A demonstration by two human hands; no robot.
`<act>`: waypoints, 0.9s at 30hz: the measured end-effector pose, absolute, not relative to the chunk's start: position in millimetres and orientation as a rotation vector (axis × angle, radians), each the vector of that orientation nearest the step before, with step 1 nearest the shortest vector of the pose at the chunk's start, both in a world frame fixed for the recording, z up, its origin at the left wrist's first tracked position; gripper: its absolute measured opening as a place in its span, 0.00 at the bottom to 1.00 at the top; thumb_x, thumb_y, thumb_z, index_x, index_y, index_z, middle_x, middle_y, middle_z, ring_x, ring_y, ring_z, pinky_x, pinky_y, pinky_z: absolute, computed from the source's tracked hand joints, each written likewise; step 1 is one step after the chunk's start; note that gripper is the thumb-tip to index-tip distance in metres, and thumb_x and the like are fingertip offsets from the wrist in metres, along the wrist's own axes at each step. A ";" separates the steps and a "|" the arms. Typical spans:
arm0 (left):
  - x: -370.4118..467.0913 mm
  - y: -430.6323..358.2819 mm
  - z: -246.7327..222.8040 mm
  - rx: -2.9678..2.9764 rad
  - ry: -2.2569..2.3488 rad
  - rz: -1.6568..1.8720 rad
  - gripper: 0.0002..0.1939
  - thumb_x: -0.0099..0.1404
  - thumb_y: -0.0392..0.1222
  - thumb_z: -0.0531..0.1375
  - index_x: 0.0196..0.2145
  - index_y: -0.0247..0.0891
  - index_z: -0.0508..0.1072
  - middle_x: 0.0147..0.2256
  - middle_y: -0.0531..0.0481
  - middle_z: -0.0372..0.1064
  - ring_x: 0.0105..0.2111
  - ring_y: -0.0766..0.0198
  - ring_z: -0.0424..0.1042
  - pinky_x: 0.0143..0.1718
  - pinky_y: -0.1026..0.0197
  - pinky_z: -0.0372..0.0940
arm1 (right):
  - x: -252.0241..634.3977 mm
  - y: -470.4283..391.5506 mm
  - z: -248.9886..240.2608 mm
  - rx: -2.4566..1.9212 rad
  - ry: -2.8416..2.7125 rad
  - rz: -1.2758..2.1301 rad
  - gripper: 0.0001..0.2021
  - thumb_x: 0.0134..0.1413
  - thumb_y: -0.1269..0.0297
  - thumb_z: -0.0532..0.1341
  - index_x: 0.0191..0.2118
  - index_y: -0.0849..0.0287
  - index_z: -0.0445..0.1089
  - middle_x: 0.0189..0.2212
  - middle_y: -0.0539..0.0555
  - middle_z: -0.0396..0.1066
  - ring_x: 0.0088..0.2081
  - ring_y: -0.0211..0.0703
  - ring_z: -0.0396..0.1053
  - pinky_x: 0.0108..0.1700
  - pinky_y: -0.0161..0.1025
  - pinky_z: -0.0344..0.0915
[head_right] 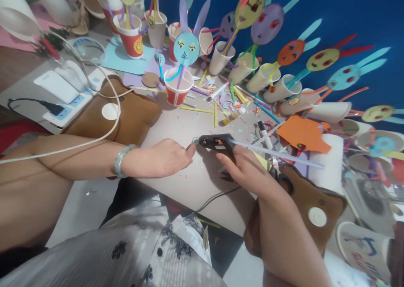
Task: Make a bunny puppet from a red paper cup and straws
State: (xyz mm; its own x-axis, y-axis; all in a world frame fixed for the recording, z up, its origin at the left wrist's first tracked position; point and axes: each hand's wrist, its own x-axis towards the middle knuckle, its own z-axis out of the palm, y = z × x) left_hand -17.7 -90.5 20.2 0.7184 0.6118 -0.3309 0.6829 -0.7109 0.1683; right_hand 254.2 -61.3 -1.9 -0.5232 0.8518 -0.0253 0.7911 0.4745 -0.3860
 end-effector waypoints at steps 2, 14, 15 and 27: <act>-17.3 -90.6 19.4 2.656 1.018 -0.367 0.26 0.74 0.24 0.47 0.67 0.13 0.63 0.39 0.33 0.81 0.40 0.50 0.84 0.38 0.53 0.73 | 253.0 -61.3 -1.8 -1.438 -2.547 0.534 0.32 0.72 0.31 0.50 0.23 0.49 0.54 0.20 0.50 0.58 0.21 0.41 0.55 0.26 0.45 0.51; -16.0 -90.7 19.2 2.646 1.046 -0.363 0.27 0.74 0.24 0.49 0.67 0.12 0.63 0.37 0.33 0.81 0.38 0.49 0.84 0.36 0.54 0.71 | 247.7 -61.5 -3.6 -1.497 -2.551 0.583 0.29 0.71 0.33 0.50 0.25 0.48 0.55 0.21 0.52 0.60 0.23 0.46 0.61 0.28 0.46 0.57; -15.9 -90.7 18.8 2.647 1.049 -0.350 0.26 0.74 0.24 0.49 0.67 0.13 0.64 0.36 0.33 0.81 0.38 0.49 0.84 0.36 0.54 0.71 | 247.6 -61.5 -3.3 -1.503 -2.558 0.597 0.29 0.71 0.33 0.50 0.25 0.48 0.55 0.21 0.52 0.60 0.23 0.46 0.62 0.28 0.46 0.58; -15.8 -90.8 17.0 2.654 1.049 -0.358 0.28 0.74 0.24 0.49 0.69 0.12 0.61 0.37 0.33 0.81 0.39 0.49 0.84 0.36 0.55 0.71 | 245.8 -62.5 -0.6 -1.533 -2.580 0.641 0.29 0.71 0.33 0.49 0.24 0.48 0.56 0.20 0.51 0.59 0.23 0.46 0.60 0.28 0.46 0.59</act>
State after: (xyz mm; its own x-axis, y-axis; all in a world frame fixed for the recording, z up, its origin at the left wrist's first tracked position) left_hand -15.8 -90.8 17.0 0.7081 0.6287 -0.3214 0.6940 -0.7035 0.1530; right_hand 245.8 -62.5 -0.6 -0.4987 0.8542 -0.1471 0.8238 0.4143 -0.3869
